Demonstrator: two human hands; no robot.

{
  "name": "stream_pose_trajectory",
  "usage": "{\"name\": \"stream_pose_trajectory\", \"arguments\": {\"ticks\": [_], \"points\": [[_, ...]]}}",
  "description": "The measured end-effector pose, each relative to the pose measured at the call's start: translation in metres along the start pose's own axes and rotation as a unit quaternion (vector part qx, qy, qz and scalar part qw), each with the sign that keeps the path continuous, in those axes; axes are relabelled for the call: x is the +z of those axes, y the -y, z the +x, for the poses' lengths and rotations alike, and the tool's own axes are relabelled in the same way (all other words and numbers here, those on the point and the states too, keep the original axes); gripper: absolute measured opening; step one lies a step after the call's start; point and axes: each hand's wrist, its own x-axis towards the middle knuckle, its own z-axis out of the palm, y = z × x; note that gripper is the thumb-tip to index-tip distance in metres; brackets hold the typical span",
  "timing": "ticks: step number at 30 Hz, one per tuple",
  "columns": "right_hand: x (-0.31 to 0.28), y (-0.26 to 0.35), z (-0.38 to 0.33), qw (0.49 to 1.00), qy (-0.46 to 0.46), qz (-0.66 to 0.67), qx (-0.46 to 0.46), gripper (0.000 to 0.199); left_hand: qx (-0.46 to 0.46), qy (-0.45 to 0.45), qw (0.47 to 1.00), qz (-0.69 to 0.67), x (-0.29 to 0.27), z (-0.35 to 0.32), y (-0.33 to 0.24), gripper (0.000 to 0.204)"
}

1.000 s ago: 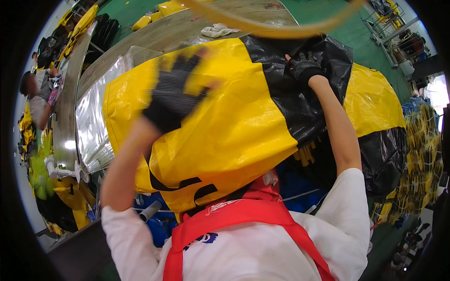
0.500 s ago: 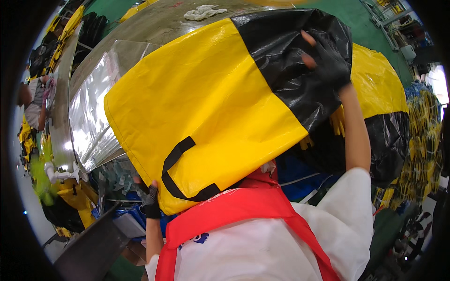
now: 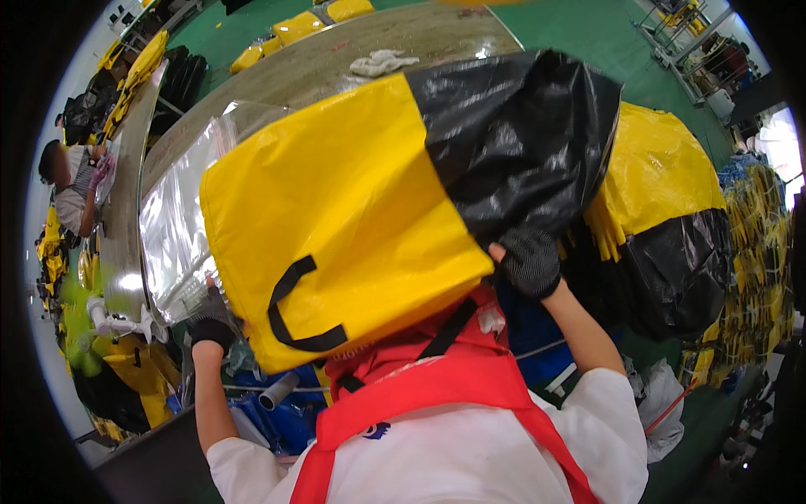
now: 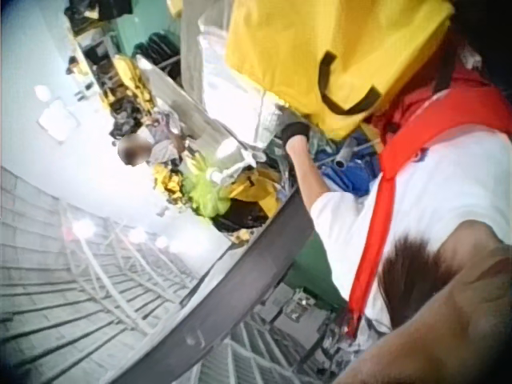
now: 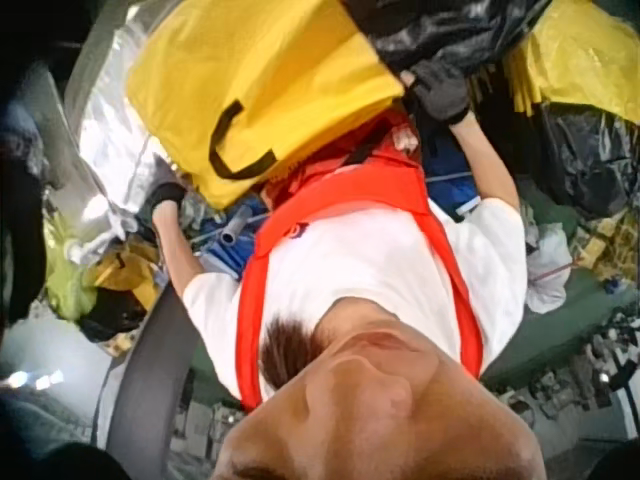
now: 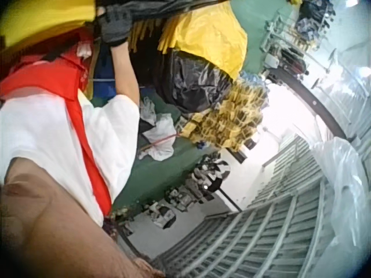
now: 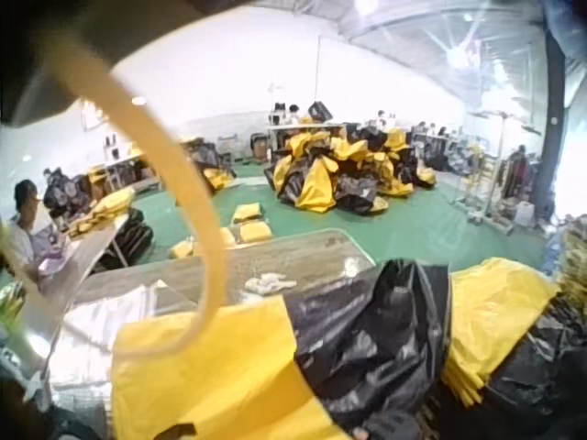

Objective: The person repeatedly folds yellow and black courier bags, inserts them into clear plastic sleeves, and places the sealed units on a table. The process is repeated continuously with multiple identical bags.

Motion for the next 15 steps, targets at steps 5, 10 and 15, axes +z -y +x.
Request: {"name": "stream_pose_trajectory", "arguments": {"ticks": [5, 10, 15], "points": [[-0.018, 0.027, 0.001, 0.992, 0.12, 0.038, 0.003, 0.019, 0.501, -0.169, 0.849, 0.002, -0.057, 0.125, -0.195, 0.063], [-0.085, 0.066, 0.074, 0.996, 0.08, -0.034, 0.0, 0.027, 0.652, -0.076, 0.754, -0.033, 0.055, 0.162, -0.29, 0.069], [-0.051, -0.036, 0.216, 0.938, 0.344, 0.024, 0.024, 0.035, 0.691, -0.071, 0.719, -0.018, 0.061, 0.161, -0.283, 0.068]]}}
